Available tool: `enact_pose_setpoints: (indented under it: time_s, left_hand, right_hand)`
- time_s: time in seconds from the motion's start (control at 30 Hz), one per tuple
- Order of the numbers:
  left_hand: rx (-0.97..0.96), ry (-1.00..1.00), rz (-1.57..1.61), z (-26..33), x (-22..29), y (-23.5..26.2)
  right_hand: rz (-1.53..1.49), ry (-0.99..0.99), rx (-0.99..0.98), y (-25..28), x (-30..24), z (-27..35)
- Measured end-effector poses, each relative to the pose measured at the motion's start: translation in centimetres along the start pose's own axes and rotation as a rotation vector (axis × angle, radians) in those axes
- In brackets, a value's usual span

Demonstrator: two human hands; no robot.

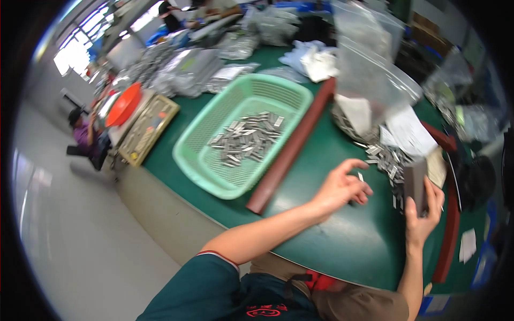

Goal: Sanding and inspecting small metal cylindrical components using an abrasive block at a workbench.

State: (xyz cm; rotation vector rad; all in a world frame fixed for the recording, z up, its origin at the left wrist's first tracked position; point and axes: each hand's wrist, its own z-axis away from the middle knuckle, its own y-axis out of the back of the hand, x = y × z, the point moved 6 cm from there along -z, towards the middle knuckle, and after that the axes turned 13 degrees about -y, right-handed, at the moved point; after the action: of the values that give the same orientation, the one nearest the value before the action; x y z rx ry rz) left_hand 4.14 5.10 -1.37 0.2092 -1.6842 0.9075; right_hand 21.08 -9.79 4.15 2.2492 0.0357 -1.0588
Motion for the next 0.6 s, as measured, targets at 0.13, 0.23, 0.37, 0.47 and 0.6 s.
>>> enact_pose_setpoints:
  time_s: [0.13,0.23,0.37,0.47,0.6]
  left_hand:
    - [-0.075,-0.02,-0.057,0.2,-1.0,-0.1]
    - [-0.068,-0.09,-0.188,0.8,0.2,-0.7]
    - [-0.225,-0.32,-0.544,1.5,3.1,-2.7]
    - [-0.214,-0.553,-0.61,4.7,7.6,-4.0]
    - [-0.036,-0.903,-0.945,10.4,14.2,-2.2]
  right_hand:
    - [0.016,0.027,-0.025,0.0,0.6,0.5]
    - [0.034,0.028,-0.029,-0.4,1.1,0.5]
    - [-0.004,0.024,-0.022,-0.1,1.6,0.2]
    - [0.001,0.026,-0.026,-0.7,1.0,0.0]
    - [-0.015,0.016,-0.026,-0.8,0.8,-0.1]
